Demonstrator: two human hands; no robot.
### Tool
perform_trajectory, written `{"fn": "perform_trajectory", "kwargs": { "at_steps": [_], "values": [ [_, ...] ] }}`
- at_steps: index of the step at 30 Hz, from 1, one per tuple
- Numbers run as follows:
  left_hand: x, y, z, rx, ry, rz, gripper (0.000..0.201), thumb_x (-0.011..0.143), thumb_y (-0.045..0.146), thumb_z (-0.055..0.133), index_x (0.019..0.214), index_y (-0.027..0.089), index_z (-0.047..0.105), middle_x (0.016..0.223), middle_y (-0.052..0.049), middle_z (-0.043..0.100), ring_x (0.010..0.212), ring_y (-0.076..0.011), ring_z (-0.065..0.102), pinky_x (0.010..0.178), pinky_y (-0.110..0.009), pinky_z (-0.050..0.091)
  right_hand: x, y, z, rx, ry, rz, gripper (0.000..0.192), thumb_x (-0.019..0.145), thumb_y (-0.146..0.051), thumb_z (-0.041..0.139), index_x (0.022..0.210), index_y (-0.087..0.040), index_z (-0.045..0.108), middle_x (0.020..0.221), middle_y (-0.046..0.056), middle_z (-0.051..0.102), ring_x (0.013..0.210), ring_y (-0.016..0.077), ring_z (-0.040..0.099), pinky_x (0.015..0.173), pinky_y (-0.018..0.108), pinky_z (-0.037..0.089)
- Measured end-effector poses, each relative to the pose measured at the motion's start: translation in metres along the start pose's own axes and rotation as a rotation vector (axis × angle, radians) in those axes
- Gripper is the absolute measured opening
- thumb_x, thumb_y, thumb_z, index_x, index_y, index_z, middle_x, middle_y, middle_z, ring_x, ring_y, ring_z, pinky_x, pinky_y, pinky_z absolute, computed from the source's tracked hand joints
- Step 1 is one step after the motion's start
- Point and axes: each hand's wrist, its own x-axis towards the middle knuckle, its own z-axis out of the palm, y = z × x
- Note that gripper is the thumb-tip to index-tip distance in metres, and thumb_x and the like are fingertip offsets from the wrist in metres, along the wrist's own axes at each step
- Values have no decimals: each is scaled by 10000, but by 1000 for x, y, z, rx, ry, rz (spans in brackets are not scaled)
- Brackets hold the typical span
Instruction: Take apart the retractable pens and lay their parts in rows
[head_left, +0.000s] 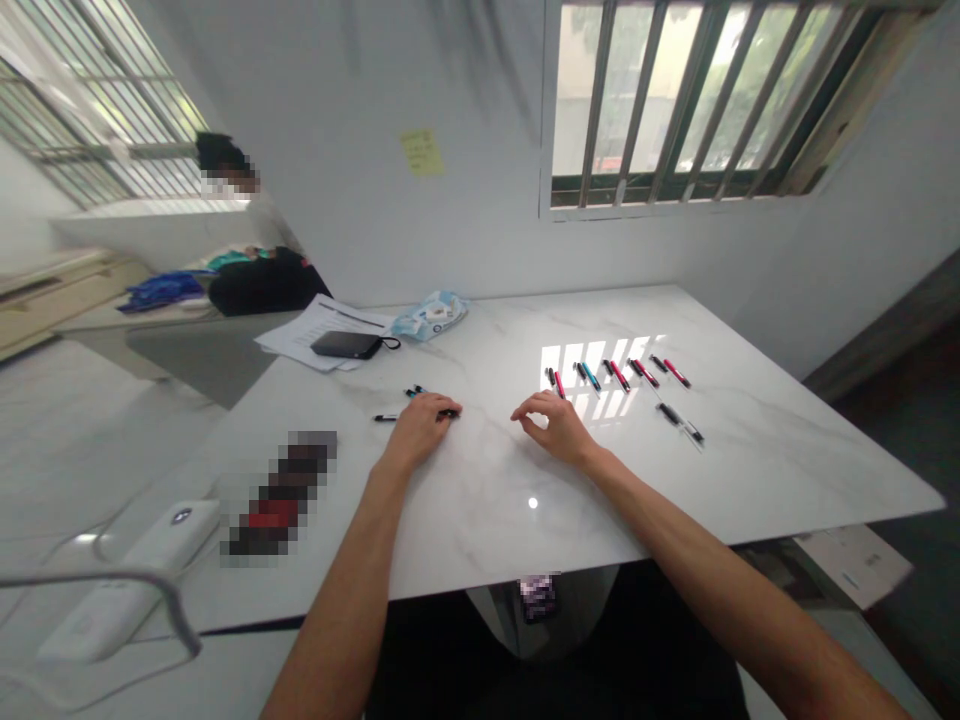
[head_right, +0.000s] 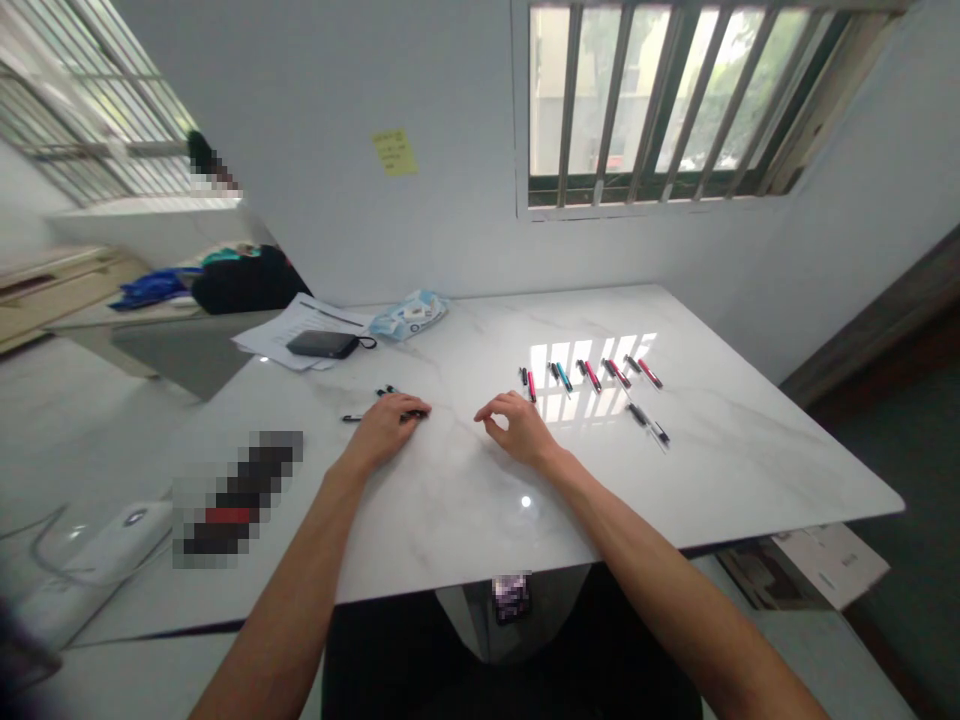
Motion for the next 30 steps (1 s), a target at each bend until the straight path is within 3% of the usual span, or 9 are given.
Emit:
{"fn": "perform_trajectory", "kwargs": {
  "at_steps": [8, 12, 13, 16, 19, 24, 30],
  "values": [
    [2, 11, -9, 84, 101, -38, 170, 917, 195, 607, 921, 236, 771, 1008, -83, 750, 983, -289, 651, 962, -434, 498, -10, 1, 6, 62, -19, 116, 226, 860, -87, 627, 906, -244, 783, 843, 17, 747, 785, 176, 620, 749, 307, 475],
    [5, 23, -7, 34, 314, 3, 242, 1008, 233, 542, 1095, 228, 768, 1062, -79, 711, 969, -237, 675, 930, -371, 506, -7, -2, 8, 39, 14, 185, 64, 887, -248, 685, 856, -224, 736, 754, -5, 688, 720, 158, 588, 734, 295, 442],
    [6, 29, -5, 24, 354, 22, 266, 1031, 260, 526, 1149, 235, 763, 1078, -77, 697, 947, -220, 676, 909, -350, 510, -7, -3, 8, 44, 31, 223, 146, 903, -326, 692, 807, -217, 702, 709, -15, 651, 682, 149, 564, 704, 289, 424],
    [7, 56, 2, -26, 298, 131, 310, 1071, 329, 491, 1258, 276, 733, 1109, -60, 673, 853, -162, 665, 830, -284, 516, -6, -6, 6, 87, 50, 305, 454, 965, -525, 601, 645, -211, 532, 589, -44, 490, 569, 120, 440, 605, 282, 336],
    [7, 86, 11, -101, 213, 229, 285, 1067, 322, 500, 1256, 250, 701, 1089, -53, 691, 836, -147, 667, 839, -265, 522, -5, -7, 3, 93, 61, 306, 575, 993, -598, 507, 581, -216, 386, 549, -48, 359, 545, 115, 361, 581, 293, 266],
    [4, 118, 24, -184, 240, 206, 170, 1017, 295, 570, 1109, 213, 687, 980, -44, 735, 784, -156, 682, 817, -280, 542, -3, -4, 0, 106, 125, 327, 563, 1009, -590, 446, 593, -222, 355, 564, -42, 310, 559, 122, 343, 586, 300, 254],
    [0, 122, 37, -234, 217, 162, 257, 1064, 385, 528, 1153, 225, 708, 1107, -64, 781, 986, -200, 735, 886, -288, 534, -1, 0, -3, 151, 182, 338, 451, 991, -526, 461, 663, -239, 346, 603, -47, 336, 607, 137, 369, 602, 286, 293]
  ]
}}
